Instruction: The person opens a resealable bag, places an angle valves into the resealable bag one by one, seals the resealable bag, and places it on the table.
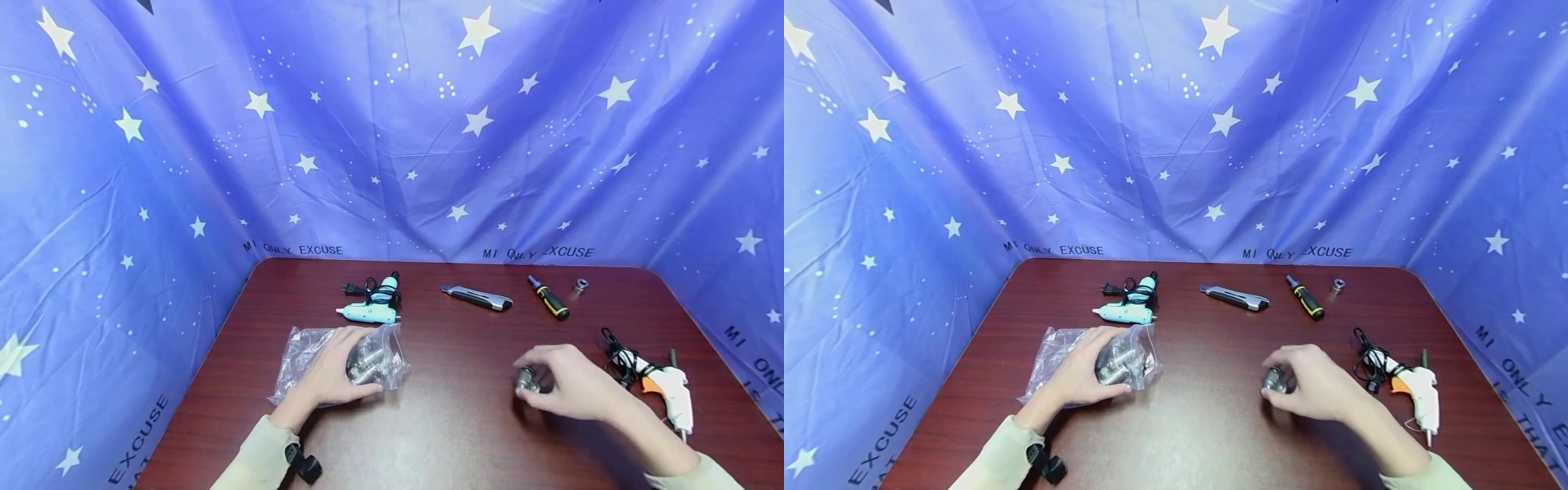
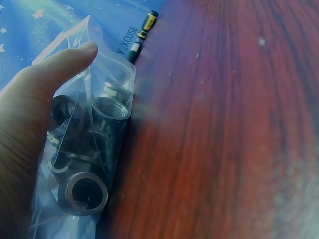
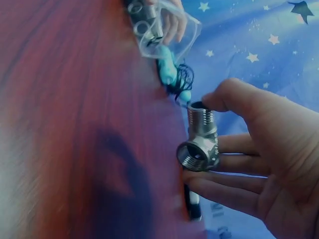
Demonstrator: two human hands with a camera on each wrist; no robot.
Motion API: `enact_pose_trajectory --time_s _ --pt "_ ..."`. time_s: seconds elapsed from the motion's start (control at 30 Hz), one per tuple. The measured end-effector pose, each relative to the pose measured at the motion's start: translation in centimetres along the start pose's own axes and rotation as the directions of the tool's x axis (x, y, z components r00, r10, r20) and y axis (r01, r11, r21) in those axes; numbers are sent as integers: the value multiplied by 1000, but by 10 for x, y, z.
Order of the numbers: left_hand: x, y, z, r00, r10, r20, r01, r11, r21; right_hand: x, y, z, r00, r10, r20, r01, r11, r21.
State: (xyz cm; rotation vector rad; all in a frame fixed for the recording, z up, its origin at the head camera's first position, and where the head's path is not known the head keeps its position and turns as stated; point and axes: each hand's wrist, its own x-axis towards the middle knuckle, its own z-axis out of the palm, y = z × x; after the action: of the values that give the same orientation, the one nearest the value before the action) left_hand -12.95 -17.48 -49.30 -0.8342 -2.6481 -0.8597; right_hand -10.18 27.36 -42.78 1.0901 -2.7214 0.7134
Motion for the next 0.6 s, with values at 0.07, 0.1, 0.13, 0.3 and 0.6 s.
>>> enact_pose_trajectory --time_s 0.07,0.1,0.13,0.3,0.6 --pt "0 0 0 1000 0 3 0 1000 -3 10 -3 0 999 30 -30 -30 1000 8" --pt "0 0 0 1000 0 2 0 1000 -5 15 -5 1 998 44 -42 -43 999 11" --pt "0 0 0 1000 3 1 -3 1000 -7 20 -6 1 997 54 -53 -54 998 16" --pt "1 -1 0 1000 14 -3 -14 1000 -6 46 -12 7 993 62 -98 -59 998 30" --pt "2 -1 1 1000 9 6 -9 1000 -6 90 -26 25 992 -9 -124 21 996 91"
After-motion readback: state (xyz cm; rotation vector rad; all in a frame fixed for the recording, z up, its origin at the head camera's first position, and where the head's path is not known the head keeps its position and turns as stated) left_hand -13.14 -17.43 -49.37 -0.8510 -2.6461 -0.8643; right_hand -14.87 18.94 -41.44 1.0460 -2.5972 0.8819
